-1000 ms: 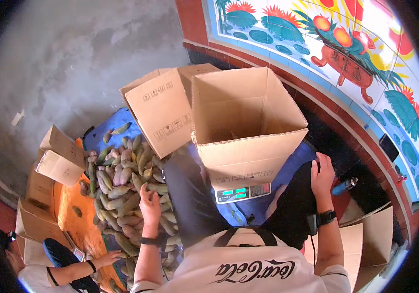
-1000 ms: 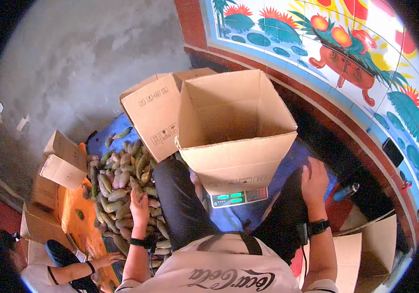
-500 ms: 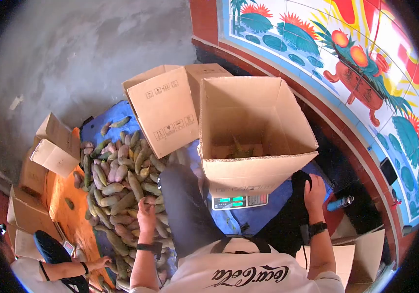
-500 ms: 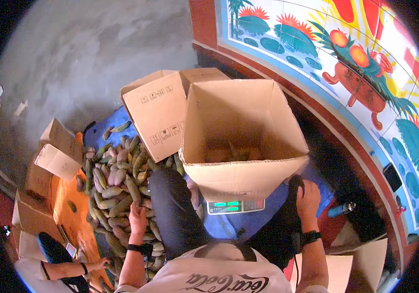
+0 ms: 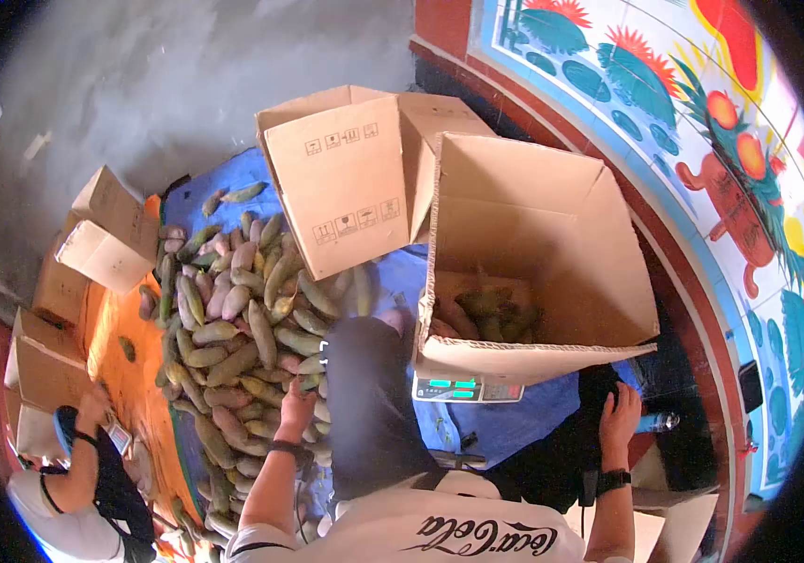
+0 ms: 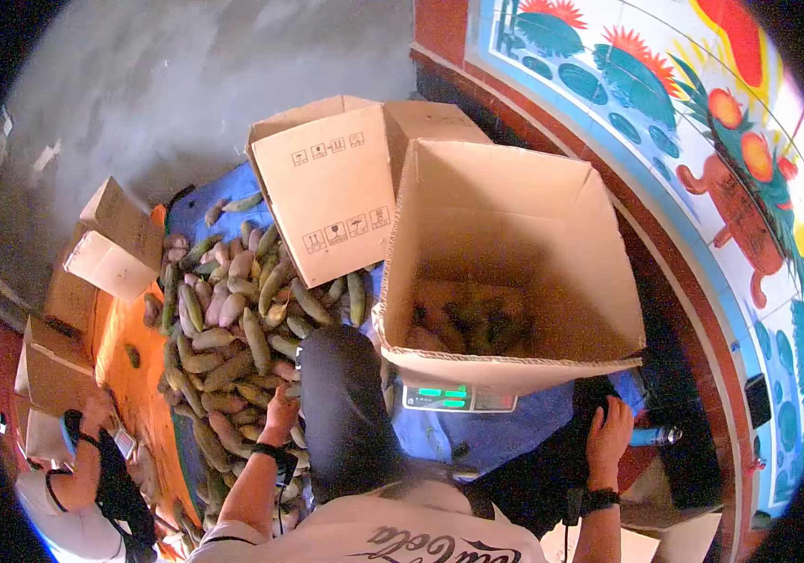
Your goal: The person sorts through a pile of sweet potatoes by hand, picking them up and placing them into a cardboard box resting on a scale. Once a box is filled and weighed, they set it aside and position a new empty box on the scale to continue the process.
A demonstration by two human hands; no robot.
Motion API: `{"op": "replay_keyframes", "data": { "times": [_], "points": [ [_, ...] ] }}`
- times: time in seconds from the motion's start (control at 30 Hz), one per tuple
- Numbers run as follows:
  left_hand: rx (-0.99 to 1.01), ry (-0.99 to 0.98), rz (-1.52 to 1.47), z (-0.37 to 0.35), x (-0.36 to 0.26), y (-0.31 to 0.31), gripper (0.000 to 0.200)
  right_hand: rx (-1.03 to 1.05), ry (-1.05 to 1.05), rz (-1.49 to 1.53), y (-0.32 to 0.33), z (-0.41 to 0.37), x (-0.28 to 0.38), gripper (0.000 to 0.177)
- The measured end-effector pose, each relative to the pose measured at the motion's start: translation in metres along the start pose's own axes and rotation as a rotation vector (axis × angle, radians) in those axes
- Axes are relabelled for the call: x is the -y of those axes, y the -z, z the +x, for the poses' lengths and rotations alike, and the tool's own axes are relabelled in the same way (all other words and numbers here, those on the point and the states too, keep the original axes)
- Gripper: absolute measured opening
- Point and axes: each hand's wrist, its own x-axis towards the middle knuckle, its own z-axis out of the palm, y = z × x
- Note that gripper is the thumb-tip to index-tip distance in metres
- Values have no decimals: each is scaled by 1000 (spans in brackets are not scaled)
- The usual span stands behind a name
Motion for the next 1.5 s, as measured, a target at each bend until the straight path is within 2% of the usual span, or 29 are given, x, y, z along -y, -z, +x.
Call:
{"op": "replay_keyframes", "data": {
  "times": [0.03, 0.07, 0.17, 0.2, 0.3, 0.33, 0.37, 0.43, 0.47, 0.5, 0.57, 0.6, 0.63, 0.7, 0.73, 0.83, 0.9, 0.97, 1.0, 1.1, 1.2, 1.27, 1.4, 1.5],
  "points": [
    [94, 144, -50, 8, 12, -7, 50, 22, -11, -14, 1, 0, 0, 25],
    [102, -151, 350, 33, 96, -39, 50, 44, -22, -30, 1, -2, 0, 25],
    [124, -220, 364, 37, 127, -56, 50, 84, 22, -109, -5, -5, -10, 24],
    [193, -98, 355, 42, 151, -70, 51, 94, 31, -114, -5, -5, -9, 24],
    [312, -11, 311, 45, 177, -86, 54, 134, 25, -142, -4, -7, -11, 25],
    [447, -229, 743, 50, 181, -88, 55, 129, 35, -158, -7, -9, -15, 25],
    [456, -222, 736, 52, 184, -90, 55, 125, 45, -174, -9, -11, -18, 25],
    [615, -282, 1016, 55, 200, -100, 48, 135, 57, -175, -10, -12, -20, 25],
    [417, 182, 532, 54, 212, -113, 45, 135, 62, -170, -11, -12, -21, 25],
    [425, 187, 529, 58, 234, -124, 45, 143, 66, -175, -11, -13, -22, 25],
    [377, 22, 564, 68, 264, -136, 47, 157, 67, -189, -13, -15, -23, 25],
    [336, -250, 908, 70, 256, -138, 50, 161, 69, -195, -14, -16, -24, 25],
    [366, -37, 717, 68, 211, -118, 50, 148, 89, -210, -16, -17, -25, 26],
    [296, 380, 331, 56, 61, -51, 49, 143, 112, -233, -15, -20, -28, 26],
    [240, 316, 389, 60, 62, -52, 52, 187, 88, -246, -15, -21, -29, 27],
    [170, 290, 370, 73, 63, -55, 54, 240, 70, -273, -12, -20, -20, 29],
    [219, 431, 380, 84, 50, -52, 63, 245, 69, -290, -11, -20, -21, 30],
    [159, 337, 446, 89, 56, -56, 69, 208, 78, -200, -19, -25, -31, 34],
    [181, 367, 473, 94, 52, -55, 72, 206, 72, -207, -21, -27, -34, 34],
    [270, 419, 506, 107, 53, -58, 74, 228, 2, -182, -25, -34, -40, 37],
    [261, 400, 493, 113, 48, -61, 74, 253, -76, -96, -29, -42, -46, 39],
    [290, 402, 513, 119, 51, -65, 73, 405, -161, -226, -28, -51, -59, 40],
    [324, 400, 619, 123, 60, -71, 69, 384, -225, -60, -25, -48, -48, 40],
    [302, 420, 645, 122, 36, -65, 62, 375, -256, 15, -22, -46, -38, 40]
  ]
}}
